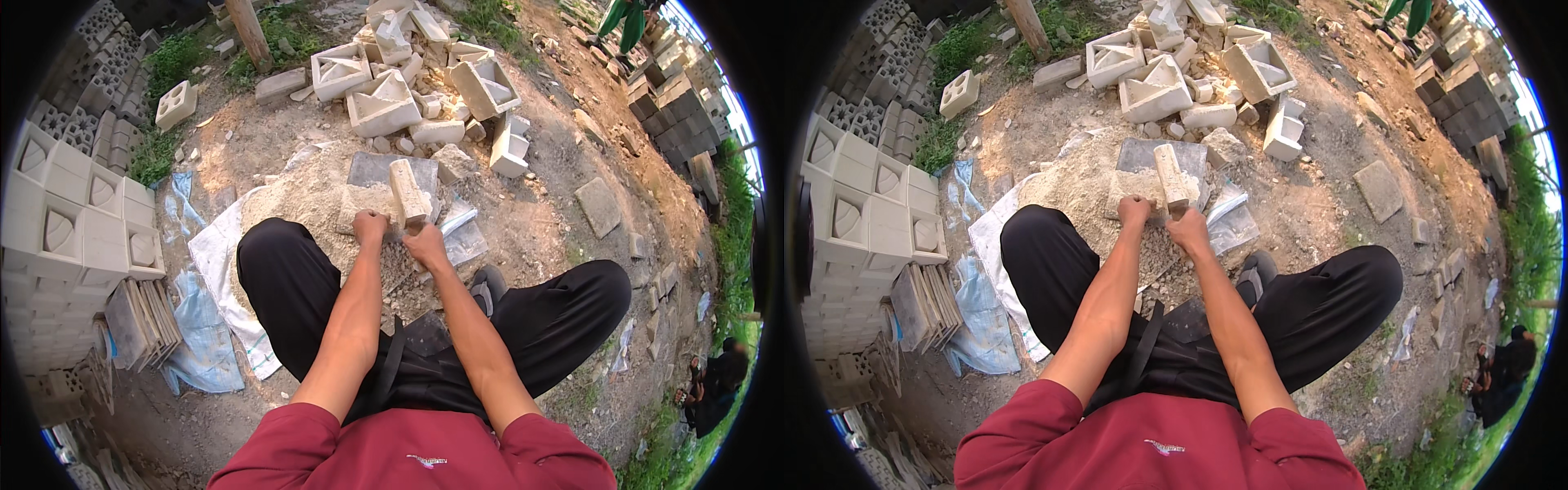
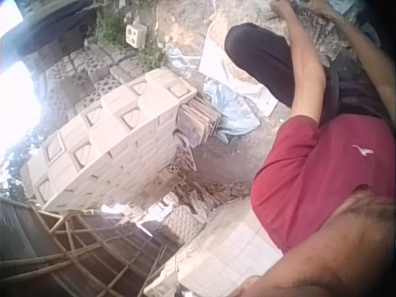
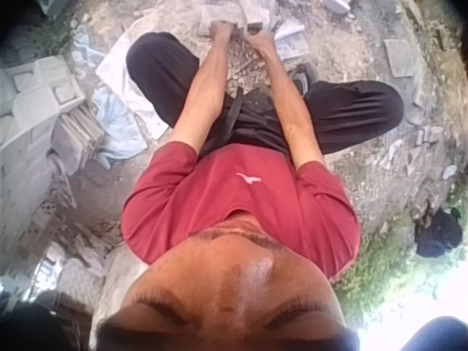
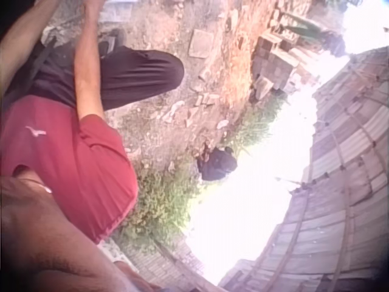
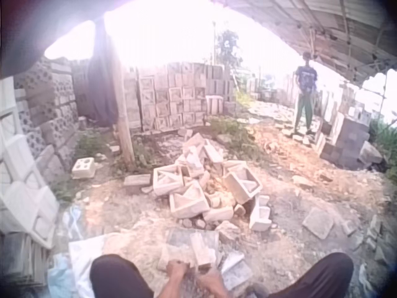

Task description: The person shapes a stone block using a small hammer and a chisel. The person repeatedly strikes the edge of the block to remove material, occasionally brushing away the resulting dust and stone fragments by hand.

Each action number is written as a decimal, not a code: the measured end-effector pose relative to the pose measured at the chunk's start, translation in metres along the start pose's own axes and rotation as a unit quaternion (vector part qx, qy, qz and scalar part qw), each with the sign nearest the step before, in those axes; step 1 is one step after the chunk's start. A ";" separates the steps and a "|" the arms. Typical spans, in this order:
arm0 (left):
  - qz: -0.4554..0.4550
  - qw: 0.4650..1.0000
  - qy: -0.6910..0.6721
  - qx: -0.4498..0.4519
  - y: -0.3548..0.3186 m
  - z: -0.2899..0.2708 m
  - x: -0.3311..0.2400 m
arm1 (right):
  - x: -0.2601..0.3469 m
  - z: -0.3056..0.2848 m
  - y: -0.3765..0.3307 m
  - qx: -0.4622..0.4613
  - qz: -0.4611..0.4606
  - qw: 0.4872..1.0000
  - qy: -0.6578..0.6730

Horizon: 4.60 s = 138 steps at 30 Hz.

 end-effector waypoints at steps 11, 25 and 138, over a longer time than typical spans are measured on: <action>0.019 0.999 -0.021 -0.016 -0.001 0.004 -0.004 | -0.017 0.005 -0.003 -0.103 -0.056 0.993 0.010; 0.060 0.996 -0.030 -0.056 -0.005 0.004 0.000 | -0.004 0.002 -0.010 -0.104 -0.053 0.992 -0.038; 0.055 0.948 -0.244 -0.199 0.018 -0.033 0.012 | -0.001 0.013 0.006 -0.099 -0.017 0.994 -0.029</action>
Point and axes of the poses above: each hand's wrist, its own y-axis towards the middle knuckle, its own z-axis out of the palm, x = y × z, the point moved 8 cm from there along y, towards the middle knuckle, and after that the axes turned 10 degrees about x, right-handed, at the moved point
